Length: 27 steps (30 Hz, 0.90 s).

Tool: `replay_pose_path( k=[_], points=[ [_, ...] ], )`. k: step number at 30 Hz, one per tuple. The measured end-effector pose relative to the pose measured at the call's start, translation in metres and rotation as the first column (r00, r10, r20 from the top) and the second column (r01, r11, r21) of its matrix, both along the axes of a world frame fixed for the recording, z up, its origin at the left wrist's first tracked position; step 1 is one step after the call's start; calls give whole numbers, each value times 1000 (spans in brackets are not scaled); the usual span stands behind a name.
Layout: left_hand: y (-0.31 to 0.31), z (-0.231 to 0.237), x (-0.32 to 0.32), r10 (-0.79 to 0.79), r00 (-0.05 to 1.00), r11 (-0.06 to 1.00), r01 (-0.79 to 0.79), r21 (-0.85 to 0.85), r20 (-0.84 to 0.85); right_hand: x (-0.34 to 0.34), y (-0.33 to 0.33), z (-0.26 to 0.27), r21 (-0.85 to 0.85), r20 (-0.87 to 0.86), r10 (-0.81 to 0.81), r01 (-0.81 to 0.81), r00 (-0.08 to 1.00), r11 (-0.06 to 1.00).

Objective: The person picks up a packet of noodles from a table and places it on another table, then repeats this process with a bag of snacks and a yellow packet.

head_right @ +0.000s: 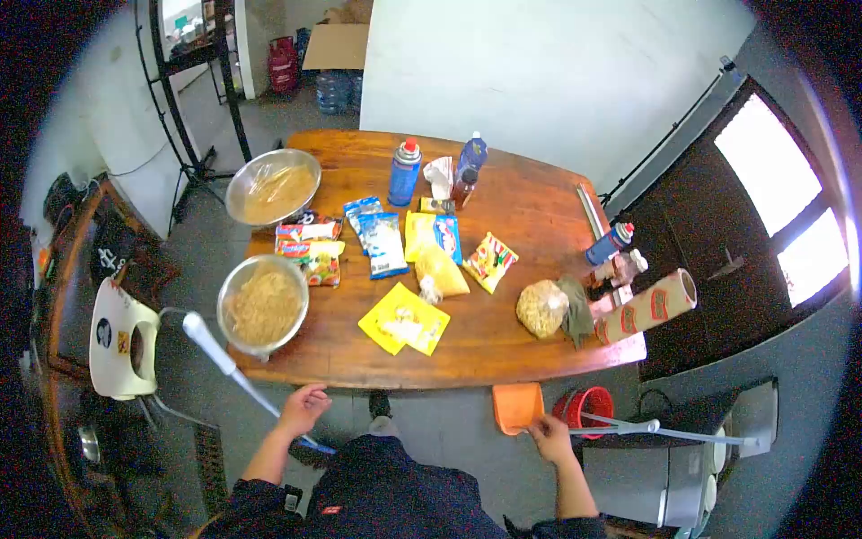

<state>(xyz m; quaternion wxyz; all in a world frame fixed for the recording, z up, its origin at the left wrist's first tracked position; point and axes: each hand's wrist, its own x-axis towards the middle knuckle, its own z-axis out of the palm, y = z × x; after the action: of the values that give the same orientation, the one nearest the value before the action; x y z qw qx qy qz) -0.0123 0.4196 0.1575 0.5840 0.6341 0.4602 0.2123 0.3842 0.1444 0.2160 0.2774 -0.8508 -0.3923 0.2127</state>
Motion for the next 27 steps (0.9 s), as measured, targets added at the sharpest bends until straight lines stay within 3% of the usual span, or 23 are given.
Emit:
replay_pose_path(
  k=[1, 3, 4, 5, 6, 8, 10, 12, 13, 16, 21, 25, 27],
  points=[
    [12, 9, 8, -61, 998, 998, 61, 8, -34, 12, 38, 7, 9, 21, 60, -61, 998, 998],
    [34, 8, 15, -25, 999, 999, 24, -35, -26, 39, 110, 6, -55, 37, 103, -101, 994, 993],
    [42, 5, 14, 3, 1000, 998, -3, -57, 2, 61, 141, -16, 44, -1, 64, -64, 998, 997],
    [49, 2, 14, 34, 999, 997, -32, -74, 29, 65, 182, -9, 12, -110, -58, 60, 992, 998],
    [53, 5, 15, 70, 996, 993, -65, -100, 48, 76, 218, -10, -117, -74, -103, 93, 992, 989],
    [58, 11, 16, 89, 996, 991, -90, -97, -15, 78, 285, -6, -99, 130, -251, 264, 959, 959],
    [59, 9, 14, 103, 995, 987, -103, -122, -12, 93, 333, -4, -225, 41, -324, 324, 945, 919],
    [60, 13, 12, 150, 989, 976, -148, -158, 2, 90, 363, -3, -270, 65, -497, 495, 865, 826],
    [62, 18, 13, 169, 986, 972, -168, -165, -9, 86, 376, 0, -290, 78, -572, 568, 816, 770],
    [62, 40, 19, 222, 972, 957, -232, -172, -74, 74, 397, 13, -349, 148, -540, 555, 828, 755],
    [52, 35, 14, 270, 951, 963, -266, 47, -151, 79, 400, 2, -363, 217, -501, 545, 838, 756],
    [31, 46, 18, 308, 931, 941, -269, 203, -194, 92, 381, 8, -248, 65, -602, 598, 795, 762],
    [19, 46, 20, 347, 924, 921, -305, 242, -157, 124, 373, -21, -94, -225, -603, 599, 765, 795]
  ],
)
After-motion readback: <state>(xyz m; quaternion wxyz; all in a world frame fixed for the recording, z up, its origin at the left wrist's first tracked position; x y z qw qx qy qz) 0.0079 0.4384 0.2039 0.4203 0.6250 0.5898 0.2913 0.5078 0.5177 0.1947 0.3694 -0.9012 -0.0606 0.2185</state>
